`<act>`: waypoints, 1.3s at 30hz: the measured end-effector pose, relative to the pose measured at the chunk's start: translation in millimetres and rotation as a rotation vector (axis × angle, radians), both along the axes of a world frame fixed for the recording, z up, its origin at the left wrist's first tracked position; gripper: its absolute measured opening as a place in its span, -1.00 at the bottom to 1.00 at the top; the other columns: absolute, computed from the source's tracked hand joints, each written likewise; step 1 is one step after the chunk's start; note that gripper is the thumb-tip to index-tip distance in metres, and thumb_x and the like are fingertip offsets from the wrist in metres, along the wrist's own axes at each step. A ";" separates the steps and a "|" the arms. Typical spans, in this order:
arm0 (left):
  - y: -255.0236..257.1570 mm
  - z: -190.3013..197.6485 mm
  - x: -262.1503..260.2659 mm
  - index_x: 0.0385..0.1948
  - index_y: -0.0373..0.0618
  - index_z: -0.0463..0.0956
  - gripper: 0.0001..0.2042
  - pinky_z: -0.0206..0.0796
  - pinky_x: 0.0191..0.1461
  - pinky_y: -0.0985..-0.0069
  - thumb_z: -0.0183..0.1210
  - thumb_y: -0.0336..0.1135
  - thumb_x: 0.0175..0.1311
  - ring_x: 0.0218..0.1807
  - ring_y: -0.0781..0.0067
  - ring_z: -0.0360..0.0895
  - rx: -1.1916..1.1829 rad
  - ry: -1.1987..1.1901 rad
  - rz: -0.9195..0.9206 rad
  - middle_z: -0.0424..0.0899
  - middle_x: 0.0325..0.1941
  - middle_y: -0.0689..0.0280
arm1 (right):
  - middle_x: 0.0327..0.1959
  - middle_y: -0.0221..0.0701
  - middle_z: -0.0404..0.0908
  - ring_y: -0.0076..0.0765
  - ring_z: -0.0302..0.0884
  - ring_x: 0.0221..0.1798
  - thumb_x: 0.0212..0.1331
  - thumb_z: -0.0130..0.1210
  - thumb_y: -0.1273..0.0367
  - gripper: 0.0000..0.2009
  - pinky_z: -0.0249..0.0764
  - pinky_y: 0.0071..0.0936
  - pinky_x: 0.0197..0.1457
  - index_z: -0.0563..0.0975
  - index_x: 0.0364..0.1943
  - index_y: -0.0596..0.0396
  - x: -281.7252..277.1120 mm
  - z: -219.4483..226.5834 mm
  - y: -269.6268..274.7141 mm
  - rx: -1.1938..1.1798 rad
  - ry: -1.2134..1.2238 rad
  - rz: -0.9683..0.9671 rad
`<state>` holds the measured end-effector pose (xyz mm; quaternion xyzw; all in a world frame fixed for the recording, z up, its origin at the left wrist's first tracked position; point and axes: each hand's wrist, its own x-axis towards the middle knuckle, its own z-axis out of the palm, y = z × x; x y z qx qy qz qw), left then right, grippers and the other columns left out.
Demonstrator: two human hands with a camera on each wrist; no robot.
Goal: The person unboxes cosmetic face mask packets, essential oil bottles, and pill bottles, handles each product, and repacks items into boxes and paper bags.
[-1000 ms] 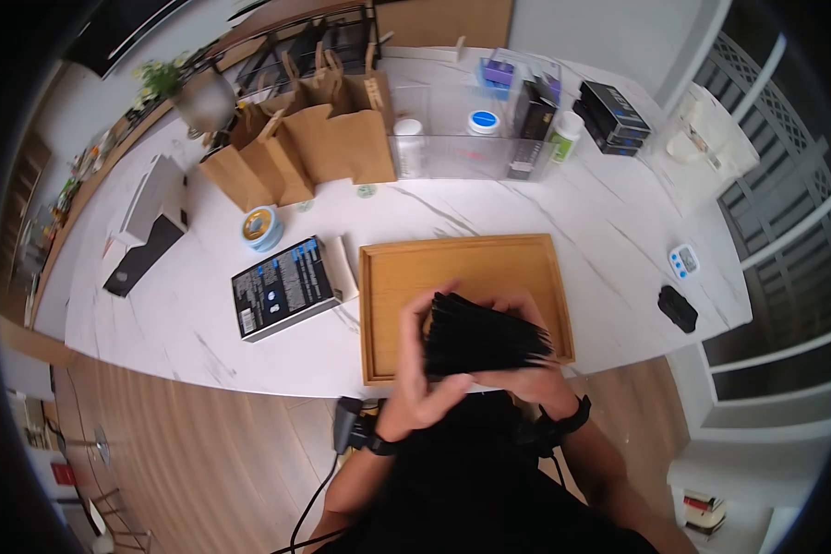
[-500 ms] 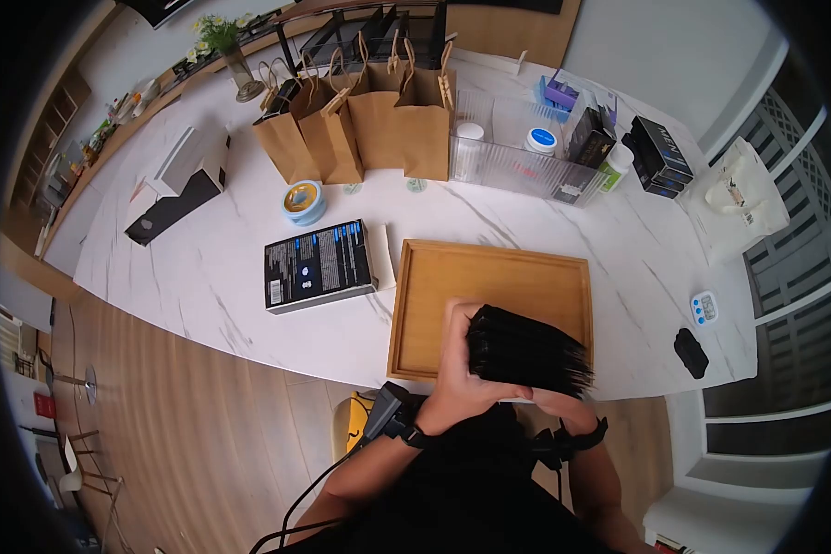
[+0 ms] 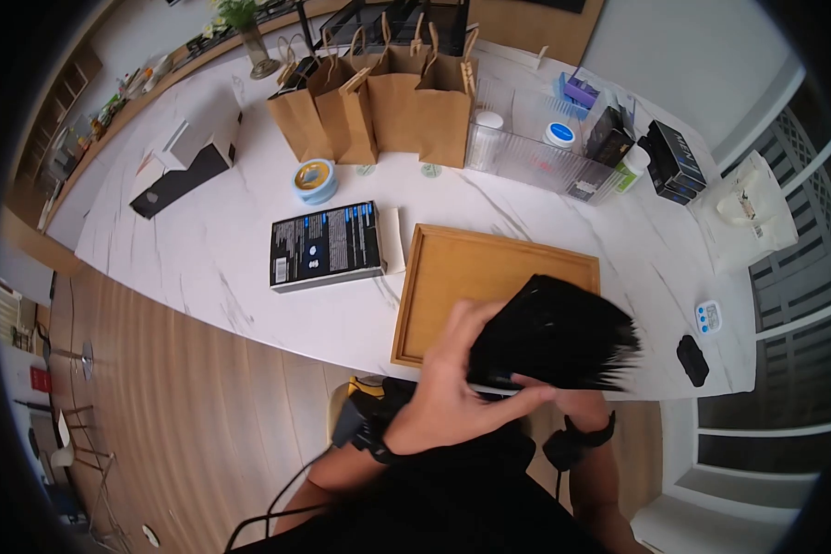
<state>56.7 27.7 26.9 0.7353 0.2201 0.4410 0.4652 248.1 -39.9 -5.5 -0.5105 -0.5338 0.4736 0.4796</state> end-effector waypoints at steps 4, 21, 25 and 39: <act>25.3 9.9 -24.8 0.32 -0.25 0.26 -0.11 0.24 0.27 0.45 0.60 -0.26 -0.11 0.17 0.42 0.44 -0.286 -0.198 -0.353 0.50 0.05 0.24 | -0.03 -0.38 0.65 -0.39 0.59 0.05 0.00 0.43 0.47 -0.45 0.48 -0.40 0.17 0.50 0.13 0.25 -1.3 44.1 -9.9 -0.009 0.036 0.099; -23.3 -29.5 -46.1 0.30 -0.29 0.26 -0.47 0.41 0.29 0.36 0.11 -0.51 0.25 0.20 0.32 0.55 -1.310 -0.805 -0.344 0.54 0.20 0.14 | 0.04 -0.26 0.51 -0.36 0.57 0.08 -0.22 0.61 0.34 -0.15 0.56 -0.41 0.08 0.26 0.16 0.21 -52.5 43.2 49.0 0.165 -0.073 -0.049; -26.1 -34.5 -47.8 0.28 -0.25 0.28 -0.51 0.45 0.26 0.37 0.13 -0.51 0.30 0.17 0.36 0.57 -1.302 -0.791 -0.249 0.54 0.20 0.17 | 0.03 -0.29 0.52 -0.42 0.57 0.03 -0.15 0.56 0.44 -0.25 0.54 -0.45 0.09 0.30 0.13 0.22 -61.4 35.7 47.3 0.207 0.040 -0.123; -33.9 -47.0 -34.0 0.33 -0.29 0.24 -0.51 0.42 0.31 0.32 0.10 -0.42 0.39 0.27 0.24 0.51 -1.195 -0.957 -0.311 0.54 0.23 0.09 | -0.11 -0.44 0.64 -0.57 0.55 -0.12 0.21 0.30 0.46 -0.65 0.45 -0.55 0.05 0.50 0.06 0.24 -66.6 4.3 28.1 0.104 0.318 -0.411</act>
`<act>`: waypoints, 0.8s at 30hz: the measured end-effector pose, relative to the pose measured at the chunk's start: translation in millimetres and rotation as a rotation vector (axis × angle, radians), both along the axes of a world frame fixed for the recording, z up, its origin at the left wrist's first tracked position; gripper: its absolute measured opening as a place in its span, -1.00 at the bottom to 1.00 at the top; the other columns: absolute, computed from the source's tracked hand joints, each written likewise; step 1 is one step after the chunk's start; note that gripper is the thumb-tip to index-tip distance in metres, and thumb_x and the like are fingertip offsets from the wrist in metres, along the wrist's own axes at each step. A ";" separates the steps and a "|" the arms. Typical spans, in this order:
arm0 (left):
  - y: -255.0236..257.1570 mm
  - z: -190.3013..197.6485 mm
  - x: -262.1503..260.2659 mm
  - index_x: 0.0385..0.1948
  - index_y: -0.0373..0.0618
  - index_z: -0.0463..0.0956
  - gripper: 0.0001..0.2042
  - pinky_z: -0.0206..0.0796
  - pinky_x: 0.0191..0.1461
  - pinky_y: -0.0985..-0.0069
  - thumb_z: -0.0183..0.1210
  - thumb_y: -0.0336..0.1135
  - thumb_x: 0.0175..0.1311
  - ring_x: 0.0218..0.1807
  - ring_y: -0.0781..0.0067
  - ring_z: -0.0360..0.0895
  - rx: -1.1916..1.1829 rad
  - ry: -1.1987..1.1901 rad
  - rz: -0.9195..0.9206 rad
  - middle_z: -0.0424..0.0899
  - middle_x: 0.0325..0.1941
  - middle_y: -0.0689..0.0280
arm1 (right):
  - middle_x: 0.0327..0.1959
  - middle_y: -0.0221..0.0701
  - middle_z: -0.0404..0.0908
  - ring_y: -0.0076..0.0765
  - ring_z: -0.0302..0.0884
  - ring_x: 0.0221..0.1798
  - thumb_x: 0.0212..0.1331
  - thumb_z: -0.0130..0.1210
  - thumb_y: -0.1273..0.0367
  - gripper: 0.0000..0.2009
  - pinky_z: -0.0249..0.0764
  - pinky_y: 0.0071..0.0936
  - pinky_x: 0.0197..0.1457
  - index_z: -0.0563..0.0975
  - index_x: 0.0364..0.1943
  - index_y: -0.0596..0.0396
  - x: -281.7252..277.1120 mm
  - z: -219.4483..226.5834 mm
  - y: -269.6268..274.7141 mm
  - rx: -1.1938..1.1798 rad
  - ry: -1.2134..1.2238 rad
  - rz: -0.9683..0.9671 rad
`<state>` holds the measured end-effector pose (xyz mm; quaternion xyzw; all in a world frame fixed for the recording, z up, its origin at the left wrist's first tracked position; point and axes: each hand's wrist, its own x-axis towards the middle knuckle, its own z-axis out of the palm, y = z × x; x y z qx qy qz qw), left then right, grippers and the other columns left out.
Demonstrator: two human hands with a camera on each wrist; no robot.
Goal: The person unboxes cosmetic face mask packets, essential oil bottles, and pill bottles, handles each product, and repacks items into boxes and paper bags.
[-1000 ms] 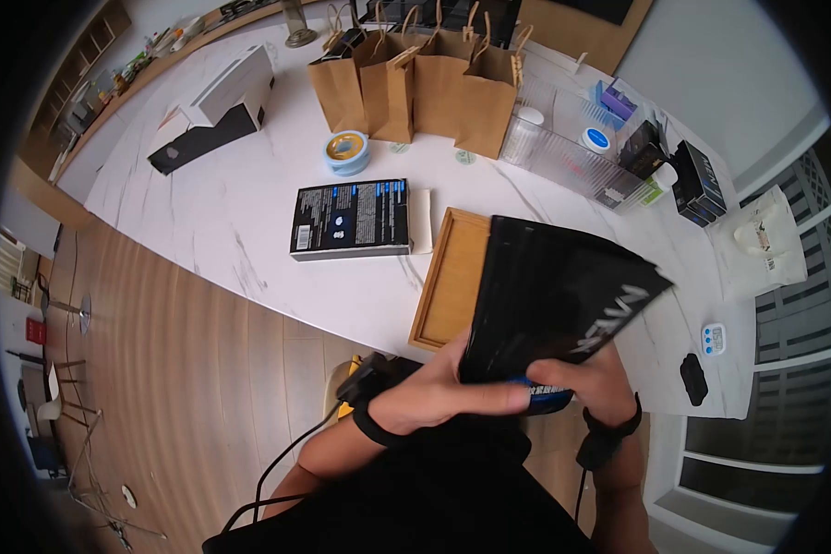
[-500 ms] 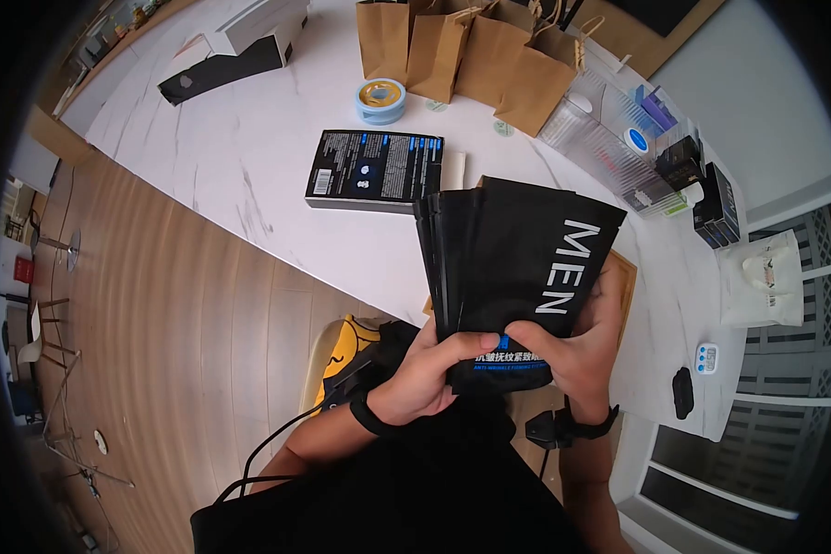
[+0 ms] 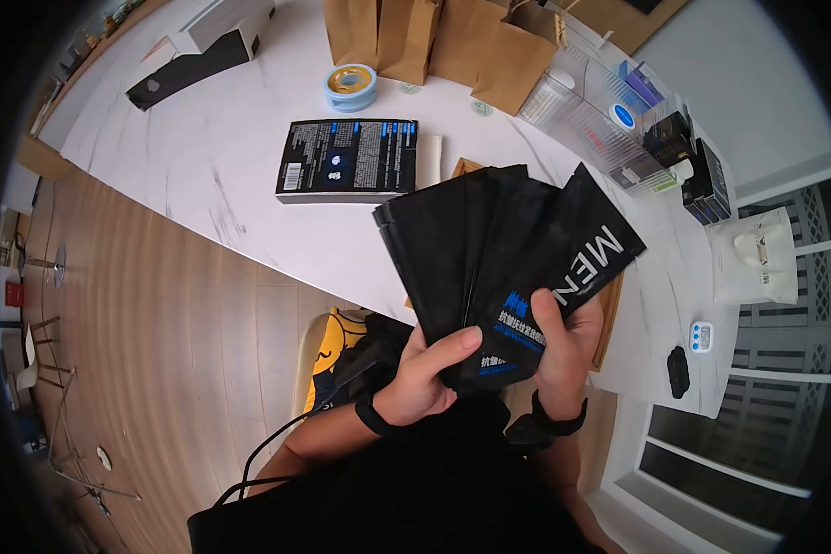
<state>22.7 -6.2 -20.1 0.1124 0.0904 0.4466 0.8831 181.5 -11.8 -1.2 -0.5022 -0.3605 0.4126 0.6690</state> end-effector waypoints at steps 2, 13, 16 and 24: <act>2.7 1.7 -5.3 0.32 -0.31 0.26 -0.50 0.41 0.31 0.32 0.12 -0.46 0.34 0.28 0.24 0.51 -0.017 -0.012 -0.025 0.54 0.23 0.08 | -0.09 -0.43 0.63 -0.58 0.55 -0.08 0.15 0.35 0.50 -0.60 0.44 -0.55 0.09 0.48 0.07 0.24 -3.6 6.8 4.7 0.085 0.033 -0.040; -3.4 7.5 -0.3 0.23 -0.31 0.35 -0.48 0.38 0.25 0.43 0.23 -0.59 0.18 0.20 0.38 0.53 0.050 0.252 -0.041 0.58 0.16 0.19 | -0.20 -0.42 0.70 -0.63 0.56 -0.18 0.25 0.28 0.44 -0.79 0.44 -0.63 -0.08 0.60 -0.10 0.26 13.8 4.0 -12.6 -0.143 -0.224 -0.055; -2.3 -10.8 1.0 0.15 -0.27 0.44 -0.52 0.40 0.19 0.48 0.26 -0.63 0.12 0.12 0.45 0.57 0.085 0.326 0.039 0.62 0.08 0.25 | -0.16 -0.40 0.69 -0.60 0.55 -0.12 0.33 0.20 0.42 -0.77 0.43 -0.62 -0.03 0.57 -0.02 0.29 24.1 8.6 -18.6 -0.154 -0.336 -0.082; -3.6 -13.0 -4.0 0.07 -0.25 0.50 -0.58 0.44 0.12 0.46 0.18 -0.67 0.11 0.04 0.44 0.62 0.034 0.330 0.164 0.66 0.01 0.26 | -0.14 -0.39 0.64 -0.55 0.55 -0.25 0.27 0.04 0.61 -0.76 0.44 -0.60 -0.24 0.53 0.00 0.17 109.0 25.5 -17.5 0.082 -1.161 -0.528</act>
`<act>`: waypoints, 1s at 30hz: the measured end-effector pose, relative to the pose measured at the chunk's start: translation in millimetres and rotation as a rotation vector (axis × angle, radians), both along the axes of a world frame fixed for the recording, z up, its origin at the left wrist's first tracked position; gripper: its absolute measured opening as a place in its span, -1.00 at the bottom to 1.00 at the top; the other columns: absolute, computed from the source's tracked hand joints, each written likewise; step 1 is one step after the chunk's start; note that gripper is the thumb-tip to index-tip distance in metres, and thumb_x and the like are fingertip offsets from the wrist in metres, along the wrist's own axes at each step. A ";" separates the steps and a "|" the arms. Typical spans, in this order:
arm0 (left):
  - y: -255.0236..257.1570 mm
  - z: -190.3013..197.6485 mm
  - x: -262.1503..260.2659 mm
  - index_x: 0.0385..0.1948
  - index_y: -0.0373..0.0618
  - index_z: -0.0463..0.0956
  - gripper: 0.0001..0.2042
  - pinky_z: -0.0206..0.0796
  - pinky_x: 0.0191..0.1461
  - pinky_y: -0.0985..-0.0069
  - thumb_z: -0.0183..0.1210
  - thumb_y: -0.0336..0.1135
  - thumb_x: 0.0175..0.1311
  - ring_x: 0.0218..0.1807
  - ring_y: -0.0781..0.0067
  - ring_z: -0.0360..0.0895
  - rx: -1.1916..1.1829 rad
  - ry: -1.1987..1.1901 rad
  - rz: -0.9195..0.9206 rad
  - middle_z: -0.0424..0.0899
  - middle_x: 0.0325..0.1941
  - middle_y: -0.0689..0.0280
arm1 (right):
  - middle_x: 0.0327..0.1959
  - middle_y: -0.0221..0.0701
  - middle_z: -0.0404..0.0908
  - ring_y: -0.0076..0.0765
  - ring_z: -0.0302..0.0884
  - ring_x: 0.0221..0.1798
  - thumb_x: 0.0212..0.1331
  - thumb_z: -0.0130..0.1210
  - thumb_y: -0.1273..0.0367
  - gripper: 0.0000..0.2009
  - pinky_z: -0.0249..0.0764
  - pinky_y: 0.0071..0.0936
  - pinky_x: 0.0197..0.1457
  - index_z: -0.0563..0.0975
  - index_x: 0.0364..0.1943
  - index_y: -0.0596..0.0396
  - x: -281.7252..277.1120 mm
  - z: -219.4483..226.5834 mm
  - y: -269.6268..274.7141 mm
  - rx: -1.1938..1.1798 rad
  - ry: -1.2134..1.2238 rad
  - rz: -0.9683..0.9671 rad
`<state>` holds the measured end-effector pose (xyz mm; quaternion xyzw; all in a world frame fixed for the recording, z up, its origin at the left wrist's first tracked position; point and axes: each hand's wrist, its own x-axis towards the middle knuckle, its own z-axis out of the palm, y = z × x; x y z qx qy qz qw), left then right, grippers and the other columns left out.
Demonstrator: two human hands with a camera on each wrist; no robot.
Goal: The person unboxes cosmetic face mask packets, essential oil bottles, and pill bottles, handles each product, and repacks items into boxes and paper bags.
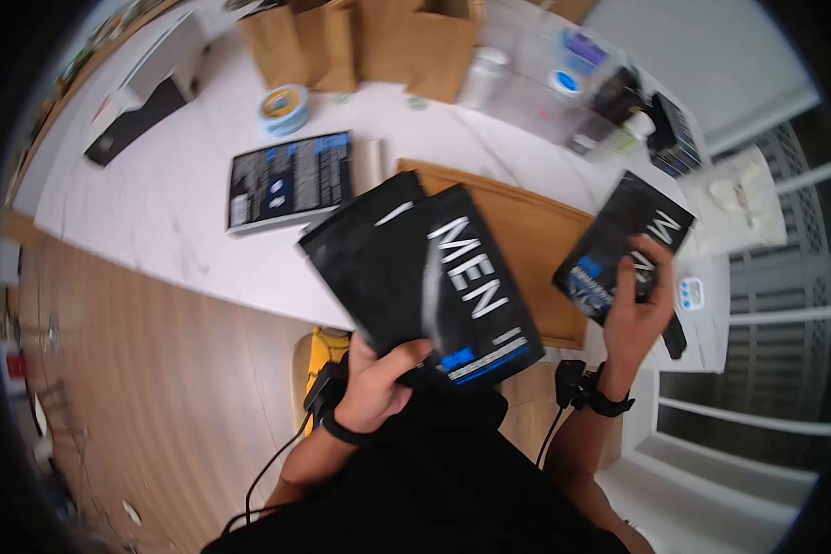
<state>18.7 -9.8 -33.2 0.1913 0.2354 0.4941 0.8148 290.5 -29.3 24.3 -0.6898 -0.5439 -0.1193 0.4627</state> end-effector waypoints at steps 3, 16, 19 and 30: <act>-6.3 2.7 2.6 0.14 -0.27 0.45 -0.52 0.42 0.20 0.39 0.14 -0.69 0.10 0.12 0.30 0.60 0.054 -0.010 0.027 0.63 0.10 0.18 | -0.46 -0.48 0.63 -0.66 0.41 -0.46 0.27 0.04 0.56 -0.85 0.32 -0.63 -0.38 0.64 -0.20 0.15 -26.2 19.7 -22.3 -0.331 0.546 0.202; -7.3 4.7 12.6 0.24 -0.38 0.32 -0.40 0.47 0.19 0.28 0.19 -0.46 0.06 0.10 0.11 0.60 0.059 0.239 -0.016 0.58 0.12 0.02 | -0.51 -0.55 0.48 -0.69 0.29 -0.42 0.35 0.19 0.32 -0.83 0.26 -0.56 -0.40 0.65 -0.21 0.14 -15.1 4.2 -38.8 -0.502 0.636 0.270; -5.3 9.1 13.2 0.26 -0.37 0.30 -0.39 0.47 0.20 0.27 0.18 -0.49 0.06 0.12 0.11 0.59 0.072 0.238 -0.002 0.57 0.13 0.02 | -0.01 -0.37 0.58 -0.59 0.53 -0.12 0.37 0.15 0.34 -0.48 0.46 -0.63 -0.07 0.34 0.38 0.07 59.0 9.9 -25.7 -0.155 0.624 -0.141; -2.9 9.4 17.3 0.28 -0.27 0.32 -0.41 0.32 0.34 0.30 0.20 -0.62 0.12 0.24 0.23 0.52 0.022 0.068 -0.094 0.55 0.21 0.14 | -0.65 -0.30 0.60 -0.44 0.58 -0.66 0.32 0.17 0.02 -0.44 0.36 -0.54 -0.61 0.44 0.21 0.14 127.0 -5.9 -16.2 -0.609 0.187 -0.485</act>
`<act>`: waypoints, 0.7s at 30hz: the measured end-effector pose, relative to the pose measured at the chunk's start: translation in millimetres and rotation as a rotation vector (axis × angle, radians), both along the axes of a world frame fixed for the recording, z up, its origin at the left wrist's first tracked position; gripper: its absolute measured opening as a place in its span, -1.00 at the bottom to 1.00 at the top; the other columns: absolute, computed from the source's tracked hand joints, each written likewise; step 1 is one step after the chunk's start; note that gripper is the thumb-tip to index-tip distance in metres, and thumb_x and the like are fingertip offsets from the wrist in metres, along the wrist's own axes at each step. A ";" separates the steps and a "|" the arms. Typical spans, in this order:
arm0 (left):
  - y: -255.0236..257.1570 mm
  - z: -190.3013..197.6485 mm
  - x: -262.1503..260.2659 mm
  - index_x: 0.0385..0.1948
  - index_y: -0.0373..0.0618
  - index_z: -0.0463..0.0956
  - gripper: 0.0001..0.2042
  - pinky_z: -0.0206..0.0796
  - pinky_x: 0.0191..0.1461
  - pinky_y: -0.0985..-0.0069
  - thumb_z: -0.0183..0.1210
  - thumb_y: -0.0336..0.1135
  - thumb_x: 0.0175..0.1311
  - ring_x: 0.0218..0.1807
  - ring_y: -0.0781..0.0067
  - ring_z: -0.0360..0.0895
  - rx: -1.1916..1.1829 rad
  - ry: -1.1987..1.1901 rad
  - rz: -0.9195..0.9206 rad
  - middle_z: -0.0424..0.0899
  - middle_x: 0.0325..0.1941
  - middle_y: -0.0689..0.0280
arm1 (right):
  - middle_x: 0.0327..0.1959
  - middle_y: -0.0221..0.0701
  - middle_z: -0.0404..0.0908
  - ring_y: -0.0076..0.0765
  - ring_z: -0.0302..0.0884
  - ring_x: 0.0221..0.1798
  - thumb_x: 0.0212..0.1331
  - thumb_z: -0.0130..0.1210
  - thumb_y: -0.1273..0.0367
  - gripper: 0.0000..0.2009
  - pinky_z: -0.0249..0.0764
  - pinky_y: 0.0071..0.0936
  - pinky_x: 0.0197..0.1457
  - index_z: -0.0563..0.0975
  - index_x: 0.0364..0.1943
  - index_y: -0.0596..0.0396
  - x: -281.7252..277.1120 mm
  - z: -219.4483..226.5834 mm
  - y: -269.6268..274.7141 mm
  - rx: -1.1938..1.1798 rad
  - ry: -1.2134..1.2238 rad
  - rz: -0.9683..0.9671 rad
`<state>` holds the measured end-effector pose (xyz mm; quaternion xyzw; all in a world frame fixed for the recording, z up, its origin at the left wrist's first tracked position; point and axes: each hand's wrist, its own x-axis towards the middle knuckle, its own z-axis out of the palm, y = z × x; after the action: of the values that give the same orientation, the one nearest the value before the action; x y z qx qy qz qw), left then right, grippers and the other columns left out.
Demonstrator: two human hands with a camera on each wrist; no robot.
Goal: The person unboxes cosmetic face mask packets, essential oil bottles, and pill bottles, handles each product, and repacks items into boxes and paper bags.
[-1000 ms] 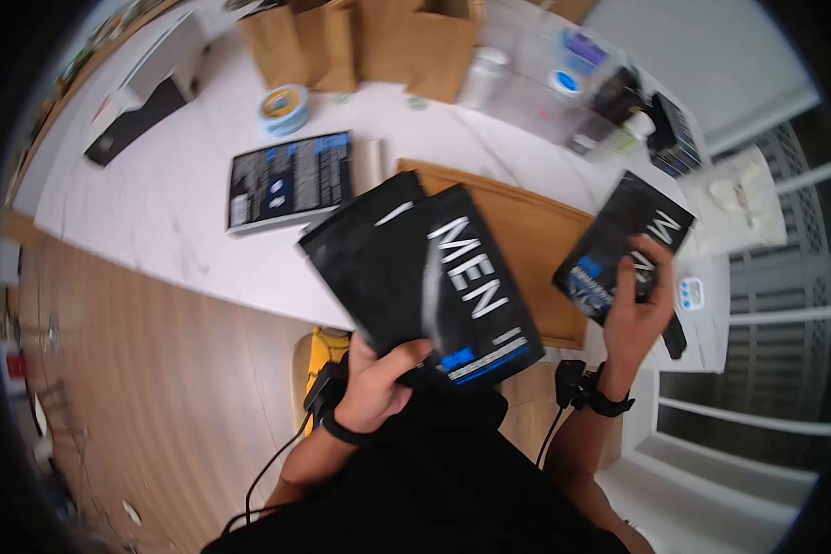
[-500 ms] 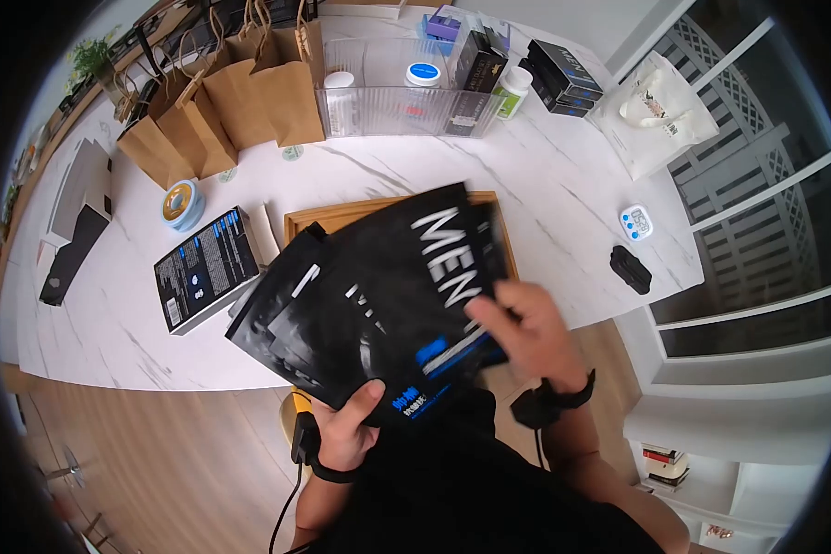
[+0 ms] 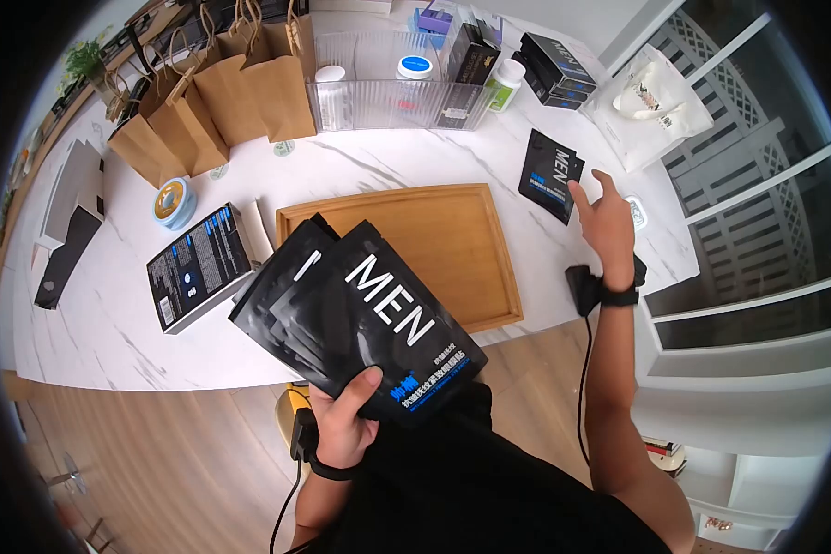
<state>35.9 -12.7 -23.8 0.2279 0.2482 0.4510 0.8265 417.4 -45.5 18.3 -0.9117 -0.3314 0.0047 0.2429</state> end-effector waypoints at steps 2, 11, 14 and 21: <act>0.4 -3.1 2.1 0.28 -0.27 0.32 -0.41 0.33 0.34 0.30 0.20 -0.63 0.12 0.24 0.22 0.52 -0.012 0.025 -0.008 0.55 0.21 0.14 | -0.62 -0.36 0.62 -0.61 0.49 -0.65 0.33 0.19 0.16 -0.71 0.28 -0.59 -0.56 0.64 -0.16 0.13 -59.2 22.0 -2.7 0.144 -0.069 0.121; -2.2 -2.8 4.4 0.31 -0.30 0.27 -0.41 0.33 0.33 0.28 0.16 -0.58 0.17 0.23 0.18 0.51 0.016 0.096 -0.023 0.53 0.22 0.09 | -0.42 -0.41 0.65 -0.64 0.59 -0.37 0.13 0.39 0.42 -0.75 0.48 -0.63 -0.30 0.59 -0.20 0.25 -176.6 8.6 -15.4 0.366 0.993 0.603; -0.3 -10.7 -0.1 0.19 -0.26 0.41 -0.51 0.38 0.25 0.39 0.23 -0.69 0.18 0.16 0.37 0.57 0.064 -0.017 -0.012 0.61 0.14 0.20 | -0.46 -0.44 0.65 -0.69 0.56 -0.38 0.16 0.37 0.42 -0.81 0.45 -0.64 -0.31 0.61 -0.29 0.27 -186.9 10.9 -15.9 0.319 0.791 0.676; 0.3 -0.7 -4.3 0.19 -0.26 0.42 -0.54 0.41 0.23 0.41 0.24 -0.62 0.22 0.14 0.35 0.59 0.003 -0.050 0.020 0.61 0.13 0.19 | -0.44 -0.53 0.62 -0.69 0.46 -0.38 0.30 0.23 0.44 -0.90 0.40 -0.63 -0.31 0.63 -0.32 0.22 -167.5 -1.7 -23.6 0.268 0.721 0.406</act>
<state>31.6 -12.4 -24.5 0.2153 0.2292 0.4650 0.8276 250.0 -69.1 16.7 -0.7285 -0.3955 0.3275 0.4535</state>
